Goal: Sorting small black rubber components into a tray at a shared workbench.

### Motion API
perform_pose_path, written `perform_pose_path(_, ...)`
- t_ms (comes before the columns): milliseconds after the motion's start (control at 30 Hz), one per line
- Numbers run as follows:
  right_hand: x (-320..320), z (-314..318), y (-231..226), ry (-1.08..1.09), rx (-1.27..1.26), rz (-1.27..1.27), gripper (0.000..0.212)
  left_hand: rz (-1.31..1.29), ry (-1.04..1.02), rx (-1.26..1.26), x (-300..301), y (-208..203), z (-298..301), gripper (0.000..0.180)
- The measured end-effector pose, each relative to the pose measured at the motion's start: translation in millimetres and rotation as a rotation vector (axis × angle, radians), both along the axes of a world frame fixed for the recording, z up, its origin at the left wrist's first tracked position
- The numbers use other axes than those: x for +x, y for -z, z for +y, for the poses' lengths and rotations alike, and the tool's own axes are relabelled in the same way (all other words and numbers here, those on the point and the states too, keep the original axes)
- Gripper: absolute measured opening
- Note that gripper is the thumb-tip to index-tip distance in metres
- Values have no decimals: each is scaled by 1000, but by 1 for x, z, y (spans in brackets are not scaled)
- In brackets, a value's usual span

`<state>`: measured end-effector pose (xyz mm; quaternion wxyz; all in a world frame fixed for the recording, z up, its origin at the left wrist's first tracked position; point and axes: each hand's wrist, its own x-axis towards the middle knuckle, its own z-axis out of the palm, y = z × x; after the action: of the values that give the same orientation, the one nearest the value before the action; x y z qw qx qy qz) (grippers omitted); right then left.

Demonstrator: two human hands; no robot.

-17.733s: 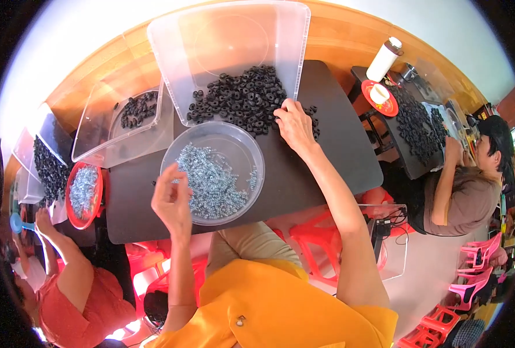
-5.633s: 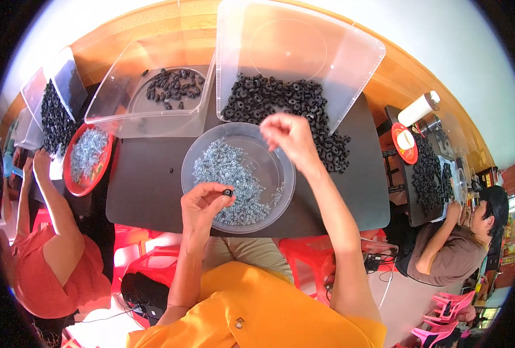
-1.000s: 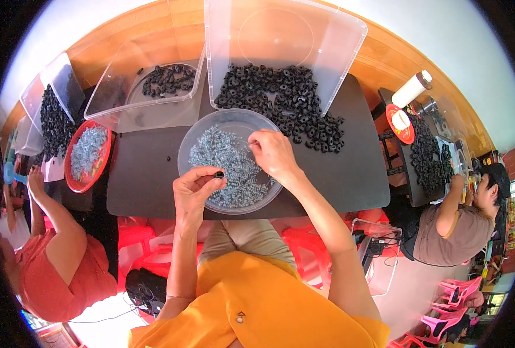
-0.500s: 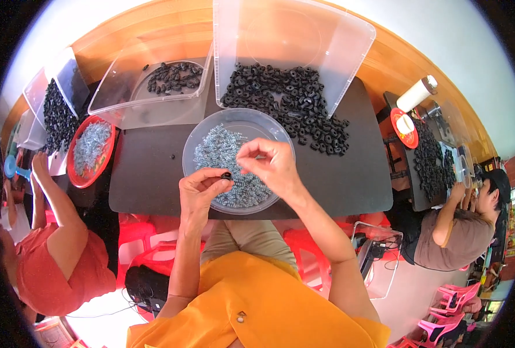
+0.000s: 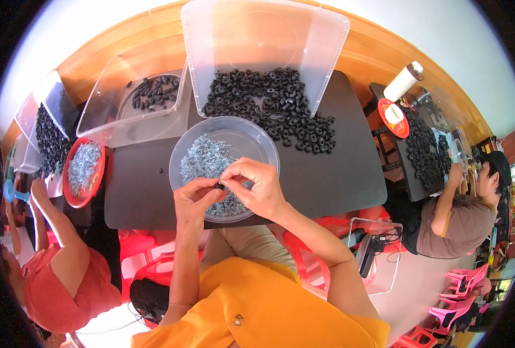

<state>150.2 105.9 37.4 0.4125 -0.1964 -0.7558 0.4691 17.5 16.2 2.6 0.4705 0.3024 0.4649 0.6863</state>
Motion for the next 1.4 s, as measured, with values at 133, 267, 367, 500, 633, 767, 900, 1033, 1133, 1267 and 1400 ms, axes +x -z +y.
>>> perform_pose_path(133, 0, -2, 4, 24, 61, 23, 11, -5, -7, -7, -1, 1, 1, 20)
perform_pose_path(267, 0, 0, 6, 35, 199, -31, 12, 6, -12, -6, -2, 4, 4, 20)
perform_pose_path(367, -2, 2, 7, 16, 130, -41, 11, 8, 0, -19, -3, 2, 4, 20)
perform_pose_path(500, 1, 6, 7, -31, 244, -114, 13, -40, -3, 16, -2, 5, 5, 20)
perform_pose_path(633, 3, 21, -6, -56, 208, -131, 6, -18, -18, -9, -6, 5, 5, 20)
perform_pose_path(767, -9, 98, 6, 365, 308, -326, 6, -24, -31, 0, -6, 7, 3, 20)
perform_pose_path(900, -16, 191, 36, 586, 573, -616, 4, -21, -18, 4, -4, 6, 3, 21)
perform_pose_path(1033, -34, 233, 51, 539, 791, -860, 3, -28, -13, 1, -3, 7, 4, 22)
perform_pose_path(1133, -45, 245, 53, 540, 785, -1048, 13, -18, -25, -15, -3, 5, 4, 22)
perform_pose_path(1267, -57, 245, 37, 498, 682, -1147, 9, -37, -23, -11, -5, 4, 3, 22)
perform_pose_path(1400, -58, 247, 37, 491, 652, -1172, 9, -54, -19, -11, -6, 5, 3, 22)
